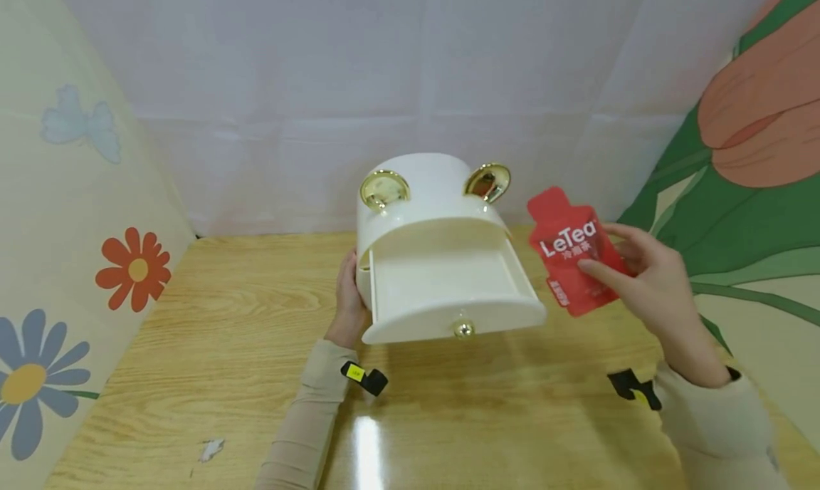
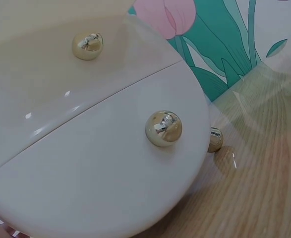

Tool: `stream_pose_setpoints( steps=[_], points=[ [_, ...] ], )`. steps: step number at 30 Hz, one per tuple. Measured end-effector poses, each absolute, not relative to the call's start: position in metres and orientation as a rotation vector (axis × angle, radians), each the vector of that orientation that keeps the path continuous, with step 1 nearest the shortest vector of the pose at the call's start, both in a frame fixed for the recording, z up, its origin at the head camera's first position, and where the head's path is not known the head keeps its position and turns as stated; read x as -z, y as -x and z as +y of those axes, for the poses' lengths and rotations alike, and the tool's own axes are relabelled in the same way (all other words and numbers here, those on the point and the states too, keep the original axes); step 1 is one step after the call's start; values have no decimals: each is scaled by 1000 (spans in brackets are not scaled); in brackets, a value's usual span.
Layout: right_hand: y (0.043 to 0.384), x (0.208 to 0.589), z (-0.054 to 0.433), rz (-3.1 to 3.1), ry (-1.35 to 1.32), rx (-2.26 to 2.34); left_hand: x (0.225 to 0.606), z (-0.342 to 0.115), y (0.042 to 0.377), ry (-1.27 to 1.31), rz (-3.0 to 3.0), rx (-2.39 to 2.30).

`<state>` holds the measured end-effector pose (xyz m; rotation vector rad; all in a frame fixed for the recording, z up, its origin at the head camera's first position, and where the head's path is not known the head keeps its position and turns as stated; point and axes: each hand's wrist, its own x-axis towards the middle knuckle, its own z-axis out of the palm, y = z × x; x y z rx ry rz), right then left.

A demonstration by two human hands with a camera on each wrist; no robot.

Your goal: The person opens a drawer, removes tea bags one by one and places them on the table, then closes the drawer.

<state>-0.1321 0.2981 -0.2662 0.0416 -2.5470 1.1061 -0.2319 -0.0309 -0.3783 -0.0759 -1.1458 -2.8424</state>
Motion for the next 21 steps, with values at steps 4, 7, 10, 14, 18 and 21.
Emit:
stream_pose_setpoints(
  steps=[4,7,10,14,18,21],
  points=[
    [137,288,310,-2580,51,-1165,380,-31,234,64,-1144,2840],
    [142,308,317,-2583,63,-1229,382,-32,235,76,-1138,2853],
    [146,325,321,-2613,60,-1275,384,-32,236,90,-1141,2863],
    [151,342,323,-2704,70,-1268,385,-32,237,101,-1153,2861],
    [157,357,324,-2799,74,-1212,385,-33,237,109,-1155,2867],
    [161,367,326,-2865,57,-1152,385,-33,237,113,-1159,2872]
  ],
)
